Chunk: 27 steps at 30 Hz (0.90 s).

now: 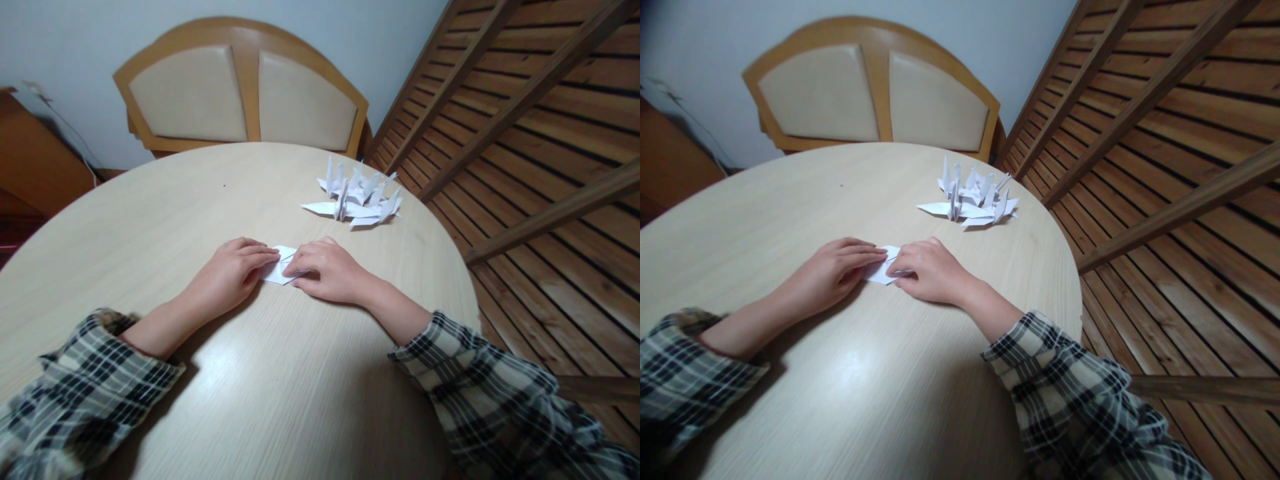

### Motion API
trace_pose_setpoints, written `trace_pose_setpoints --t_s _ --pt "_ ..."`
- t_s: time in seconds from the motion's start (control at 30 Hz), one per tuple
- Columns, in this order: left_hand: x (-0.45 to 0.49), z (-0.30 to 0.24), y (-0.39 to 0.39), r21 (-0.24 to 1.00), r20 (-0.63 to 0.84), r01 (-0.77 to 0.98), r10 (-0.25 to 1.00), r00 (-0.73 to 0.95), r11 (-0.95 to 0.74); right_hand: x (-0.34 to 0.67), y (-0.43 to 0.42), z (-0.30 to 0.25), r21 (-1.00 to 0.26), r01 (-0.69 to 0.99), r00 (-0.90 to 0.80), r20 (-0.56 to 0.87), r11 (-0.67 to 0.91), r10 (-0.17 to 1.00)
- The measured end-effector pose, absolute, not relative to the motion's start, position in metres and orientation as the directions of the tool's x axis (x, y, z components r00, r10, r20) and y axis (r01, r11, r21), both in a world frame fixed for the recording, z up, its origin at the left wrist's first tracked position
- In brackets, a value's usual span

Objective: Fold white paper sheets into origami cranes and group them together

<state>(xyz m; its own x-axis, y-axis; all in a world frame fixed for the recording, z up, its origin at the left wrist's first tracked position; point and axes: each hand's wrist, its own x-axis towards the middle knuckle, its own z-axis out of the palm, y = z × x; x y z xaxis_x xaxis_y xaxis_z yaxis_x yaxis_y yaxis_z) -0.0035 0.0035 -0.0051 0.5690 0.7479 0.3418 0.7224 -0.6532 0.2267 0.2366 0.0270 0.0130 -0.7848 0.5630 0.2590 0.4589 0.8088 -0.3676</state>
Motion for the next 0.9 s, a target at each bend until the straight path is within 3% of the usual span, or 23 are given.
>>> trace_pose_setpoints --t_s 0.3,0.63,0.9 --pt "-0.004 -0.005 0.006 0.288 0.339 0.707 0.759 0.556 -0.646 0.234 0.029 0.011 -0.391 0.477 -0.763 0.260 0.787 0.591" --pt "-0.003 -0.007 0.005 0.287 0.337 0.709 0.761 0.555 -0.644 0.236 0.033 0.006 -0.395 0.445 -0.769 0.291 0.804 0.569" --pt "0.000 0.003 0.000 0.279 0.278 0.720 0.772 0.572 -0.635 0.234 0.030 0.009 -0.374 0.510 -0.735 0.280 0.775 0.618"
